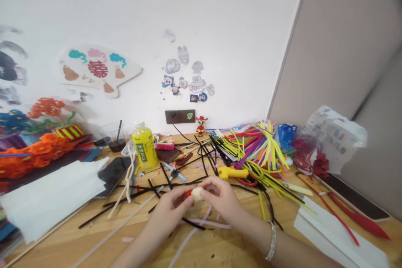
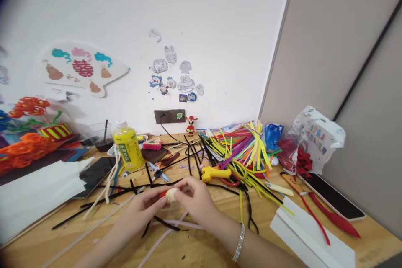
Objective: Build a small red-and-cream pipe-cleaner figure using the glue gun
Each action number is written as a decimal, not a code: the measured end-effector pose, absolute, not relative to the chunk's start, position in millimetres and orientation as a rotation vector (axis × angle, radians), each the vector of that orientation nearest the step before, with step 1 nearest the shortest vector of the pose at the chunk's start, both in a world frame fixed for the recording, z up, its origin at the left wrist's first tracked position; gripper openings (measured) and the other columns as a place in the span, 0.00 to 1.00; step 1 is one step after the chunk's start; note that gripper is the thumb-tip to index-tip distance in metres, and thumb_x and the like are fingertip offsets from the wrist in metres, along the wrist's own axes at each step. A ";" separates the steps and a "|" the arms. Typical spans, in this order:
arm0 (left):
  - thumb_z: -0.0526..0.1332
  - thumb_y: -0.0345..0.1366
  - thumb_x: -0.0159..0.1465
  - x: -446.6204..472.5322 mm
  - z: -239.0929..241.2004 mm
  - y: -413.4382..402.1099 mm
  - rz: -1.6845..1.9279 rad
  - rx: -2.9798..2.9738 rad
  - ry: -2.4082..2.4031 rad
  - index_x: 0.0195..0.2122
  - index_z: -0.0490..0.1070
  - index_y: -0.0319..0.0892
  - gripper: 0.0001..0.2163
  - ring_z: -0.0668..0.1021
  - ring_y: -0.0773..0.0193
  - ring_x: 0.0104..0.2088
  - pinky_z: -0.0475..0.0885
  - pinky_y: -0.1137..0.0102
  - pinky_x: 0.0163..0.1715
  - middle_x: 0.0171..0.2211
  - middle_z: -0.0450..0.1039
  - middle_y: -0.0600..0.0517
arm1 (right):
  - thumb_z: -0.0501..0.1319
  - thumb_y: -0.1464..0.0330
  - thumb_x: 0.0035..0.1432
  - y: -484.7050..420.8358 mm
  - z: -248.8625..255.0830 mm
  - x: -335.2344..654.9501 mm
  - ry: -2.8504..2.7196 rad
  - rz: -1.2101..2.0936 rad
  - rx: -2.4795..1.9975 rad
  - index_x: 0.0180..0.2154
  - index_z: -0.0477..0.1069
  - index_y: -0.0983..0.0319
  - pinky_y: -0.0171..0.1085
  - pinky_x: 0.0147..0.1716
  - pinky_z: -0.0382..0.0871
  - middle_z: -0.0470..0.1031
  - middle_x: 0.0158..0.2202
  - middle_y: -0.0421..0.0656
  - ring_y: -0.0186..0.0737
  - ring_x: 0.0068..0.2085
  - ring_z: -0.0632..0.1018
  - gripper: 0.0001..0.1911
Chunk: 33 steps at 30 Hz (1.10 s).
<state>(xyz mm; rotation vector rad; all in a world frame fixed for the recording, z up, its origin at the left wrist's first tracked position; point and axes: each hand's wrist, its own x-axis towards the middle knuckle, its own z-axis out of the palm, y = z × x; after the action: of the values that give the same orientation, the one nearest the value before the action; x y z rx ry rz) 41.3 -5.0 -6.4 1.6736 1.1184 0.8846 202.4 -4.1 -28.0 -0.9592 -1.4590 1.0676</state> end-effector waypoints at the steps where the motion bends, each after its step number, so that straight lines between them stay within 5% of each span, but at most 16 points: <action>1: 0.59 0.39 0.53 41.1 -6.6 -4.6 0.883 1.665 1.115 0.38 0.76 0.39 0.15 0.77 0.57 0.34 0.71 0.66 0.37 0.34 0.78 0.47 | 0.61 0.69 0.48 -4.2 -28.1 202.5 -1.458 1.064 -0.963 0.31 0.69 0.63 0.36 0.32 0.68 0.73 0.29 0.41 0.37 0.31 0.74 0.06; 33: 0.60 0.37 0.49 42.6 -4.4 -5.9 0.924 1.620 1.121 0.34 0.76 0.40 0.12 0.77 0.54 0.38 0.71 0.65 0.39 0.37 0.78 0.46 | 0.62 0.68 0.48 -5.9 -27.8 200.7 -1.440 1.056 -0.962 0.31 0.70 0.63 0.35 0.32 0.69 0.74 0.28 0.41 0.37 0.31 0.75 0.06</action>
<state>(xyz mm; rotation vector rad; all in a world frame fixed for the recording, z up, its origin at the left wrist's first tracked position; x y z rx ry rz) 42.6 -5.9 -4.4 1.6196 1.1211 0.9236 200.7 -5.9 -27.8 -0.9616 -1.4396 1.0562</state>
